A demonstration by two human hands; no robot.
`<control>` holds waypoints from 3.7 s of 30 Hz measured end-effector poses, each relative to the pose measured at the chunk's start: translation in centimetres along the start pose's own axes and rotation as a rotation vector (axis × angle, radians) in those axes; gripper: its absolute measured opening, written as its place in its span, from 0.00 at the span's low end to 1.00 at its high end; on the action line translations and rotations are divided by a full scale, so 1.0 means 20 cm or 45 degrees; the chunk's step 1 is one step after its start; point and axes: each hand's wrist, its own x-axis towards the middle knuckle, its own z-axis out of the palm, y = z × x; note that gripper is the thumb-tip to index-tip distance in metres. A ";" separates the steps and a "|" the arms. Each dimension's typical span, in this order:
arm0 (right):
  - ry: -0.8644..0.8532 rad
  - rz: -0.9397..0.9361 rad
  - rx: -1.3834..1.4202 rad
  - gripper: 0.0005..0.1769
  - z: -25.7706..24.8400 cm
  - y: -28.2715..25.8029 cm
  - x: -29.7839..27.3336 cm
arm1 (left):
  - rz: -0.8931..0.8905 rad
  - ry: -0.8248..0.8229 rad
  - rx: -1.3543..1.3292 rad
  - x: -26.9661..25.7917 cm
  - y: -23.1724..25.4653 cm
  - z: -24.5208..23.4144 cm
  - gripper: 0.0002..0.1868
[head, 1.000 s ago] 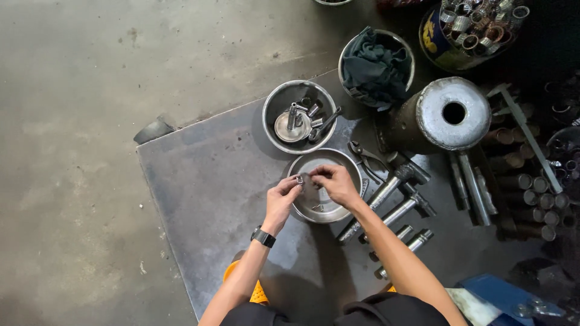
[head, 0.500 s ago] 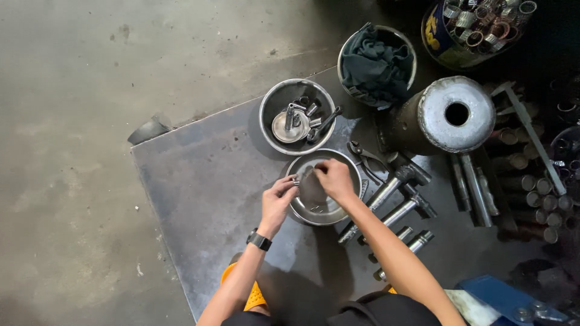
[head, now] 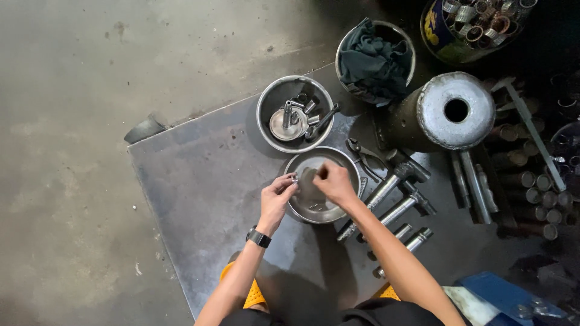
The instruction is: The person cleans small metal parts using a rag and a wire brush. They wipe the parts with the rag and scrub them with the brush over a metal bowl. The person then picks up a cylindrical metal part and walks towards a machine in the workshop.
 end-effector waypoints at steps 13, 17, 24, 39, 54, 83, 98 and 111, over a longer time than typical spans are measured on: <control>-0.317 0.168 0.911 0.10 -0.06 -0.03 -0.06 | 0.121 -0.140 0.206 -0.06 0.15 0.12 0.11; -0.324 0.212 0.887 0.11 -0.06 -0.04 -0.06 | 0.270 -0.174 0.454 -0.07 0.17 0.10 0.11; -0.309 -0.293 -0.244 0.12 0.03 0.07 -0.20 | 0.111 -0.085 0.135 -0.03 0.12 0.05 0.11; -0.151 -0.157 0.076 0.12 0.01 0.04 -0.12 | -0.024 -0.022 -0.202 -0.01 0.09 0.06 0.10; -0.307 0.189 0.973 0.09 -0.07 -0.07 -0.06 | 0.171 -0.157 0.107 -0.06 0.13 0.11 0.09; -0.122 0.172 0.464 0.12 -0.05 0.07 -0.16 | -0.023 -0.135 -0.164 -0.06 0.12 0.13 0.11; -0.357 0.284 0.904 0.13 -0.12 0.00 -0.09 | 0.204 -0.188 0.228 -0.08 0.13 0.15 0.12; 0.296 -0.129 -0.709 0.36 -0.44 0.27 0.04 | 0.035 -0.188 -0.021 -0.06 0.20 0.14 0.13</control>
